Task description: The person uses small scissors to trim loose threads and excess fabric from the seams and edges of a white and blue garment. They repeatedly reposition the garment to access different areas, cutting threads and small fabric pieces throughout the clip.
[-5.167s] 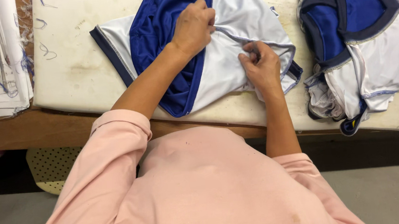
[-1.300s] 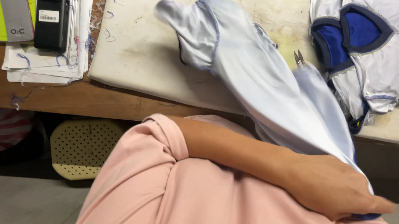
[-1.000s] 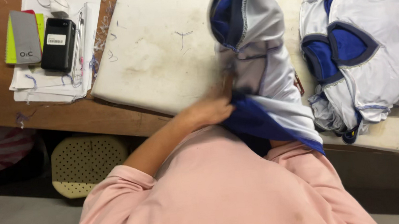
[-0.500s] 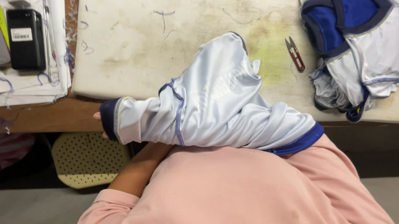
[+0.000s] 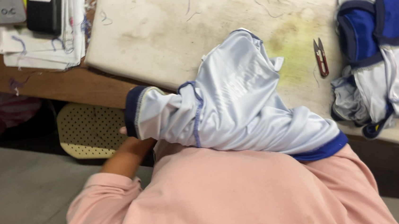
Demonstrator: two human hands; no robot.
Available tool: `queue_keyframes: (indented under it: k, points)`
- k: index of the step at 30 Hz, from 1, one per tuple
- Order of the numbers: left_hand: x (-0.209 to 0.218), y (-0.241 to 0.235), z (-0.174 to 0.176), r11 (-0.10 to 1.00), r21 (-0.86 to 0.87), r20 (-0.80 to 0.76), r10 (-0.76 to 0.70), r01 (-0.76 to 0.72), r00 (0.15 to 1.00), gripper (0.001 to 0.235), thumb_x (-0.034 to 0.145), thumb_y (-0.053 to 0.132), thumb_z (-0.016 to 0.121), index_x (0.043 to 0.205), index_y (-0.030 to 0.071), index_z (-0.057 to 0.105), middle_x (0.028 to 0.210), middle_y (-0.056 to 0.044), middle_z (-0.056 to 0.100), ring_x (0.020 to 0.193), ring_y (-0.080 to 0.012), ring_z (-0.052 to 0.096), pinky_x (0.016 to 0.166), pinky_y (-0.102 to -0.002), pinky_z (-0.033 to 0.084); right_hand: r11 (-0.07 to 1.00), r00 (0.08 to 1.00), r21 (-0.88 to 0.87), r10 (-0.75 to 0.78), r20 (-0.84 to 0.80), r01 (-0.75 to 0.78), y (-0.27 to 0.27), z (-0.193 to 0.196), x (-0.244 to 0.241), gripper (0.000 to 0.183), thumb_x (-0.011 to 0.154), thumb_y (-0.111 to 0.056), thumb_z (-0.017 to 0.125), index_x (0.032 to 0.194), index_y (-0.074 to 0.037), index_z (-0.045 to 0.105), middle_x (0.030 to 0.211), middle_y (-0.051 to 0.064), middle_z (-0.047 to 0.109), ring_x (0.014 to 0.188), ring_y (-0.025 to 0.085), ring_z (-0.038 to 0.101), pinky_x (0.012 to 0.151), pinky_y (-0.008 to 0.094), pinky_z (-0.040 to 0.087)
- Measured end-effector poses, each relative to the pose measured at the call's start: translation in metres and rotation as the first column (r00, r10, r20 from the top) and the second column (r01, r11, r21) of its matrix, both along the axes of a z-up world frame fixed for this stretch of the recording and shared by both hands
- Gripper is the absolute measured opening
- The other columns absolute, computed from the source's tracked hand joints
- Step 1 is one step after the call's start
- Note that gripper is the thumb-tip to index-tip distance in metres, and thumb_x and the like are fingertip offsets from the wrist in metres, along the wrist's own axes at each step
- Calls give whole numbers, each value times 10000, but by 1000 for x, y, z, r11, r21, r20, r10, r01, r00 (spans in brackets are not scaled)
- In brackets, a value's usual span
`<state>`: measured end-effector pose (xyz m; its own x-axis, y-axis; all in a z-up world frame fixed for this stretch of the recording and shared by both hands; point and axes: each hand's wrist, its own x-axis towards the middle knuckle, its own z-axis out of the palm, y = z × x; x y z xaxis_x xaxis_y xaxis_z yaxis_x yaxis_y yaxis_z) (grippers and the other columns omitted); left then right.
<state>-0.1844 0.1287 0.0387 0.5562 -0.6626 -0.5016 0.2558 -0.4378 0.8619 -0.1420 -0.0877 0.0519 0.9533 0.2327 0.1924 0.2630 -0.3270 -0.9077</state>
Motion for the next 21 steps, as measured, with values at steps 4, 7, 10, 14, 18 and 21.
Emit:
queue_keyframes:
  k: [4,7,10,14,18,21]
  points:
    - [57,49,19,976,-76,-471,143,-202,870,671,949,613,470,1158,20,705,1055,-163,759,956,-241,723,805,-342,593,1000,1000,-21,12,10,-12,1,2,4,268,948,-55,489,1212,-40,537,1206,120,612,989,213,450,894,344,362]
    - [64,68,45,958,-121,-427,184,-258,885,761,933,691,404,1093,18,721,991,-147,753,894,-200,721,750,-309,598,999,1000,-21,27,-13,-27,4,0,-5,270,958,-63,493,1225,-43,529,1221,124,608,1013,222,451,912,353,364]
    - [69,63,80,985,-61,-261,141,-162,955,833,914,742,322,961,24,741,870,-99,724,788,-129,693,661,-257,581,999,1000,-21,30,-2,-30,7,1,-1,272,968,-72,497,1238,-46,520,1237,127,604,1037,232,452,931,362,365]
    - [70,32,108,996,3,-45,-93,93,995,520,951,533,514,898,60,723,796,-5,728,740,-77,675,649,-228,554,999,1000,-27,30,3,-30,6,3,-1,276,980,-83,503,1255,-50,509,1259,132,598,1070,245,454,956,374,368]
    - [77,14,119,994,-96,-122,-63,51,990,424,1116,329,603,852,3,668,725,-27,567,657,-130,468,566,-282,419,999,1000,-17,30,-3,-30,8,2,-2,282,993,-94,509,1272,-54,498,1280,137,593,1102,259,456,981,386,370]
    - [83,19,128,928,-355,-118,76,-113,990,378,1122,292,577,826,57,586,750,29,530,698,-76,472,639,-239,424,1000,1000,-20,20,-3,-20,7,1,-1,286,1003,-103,513,1285,-57,490,1296,140,589,1126,269,458,1000,395,371]
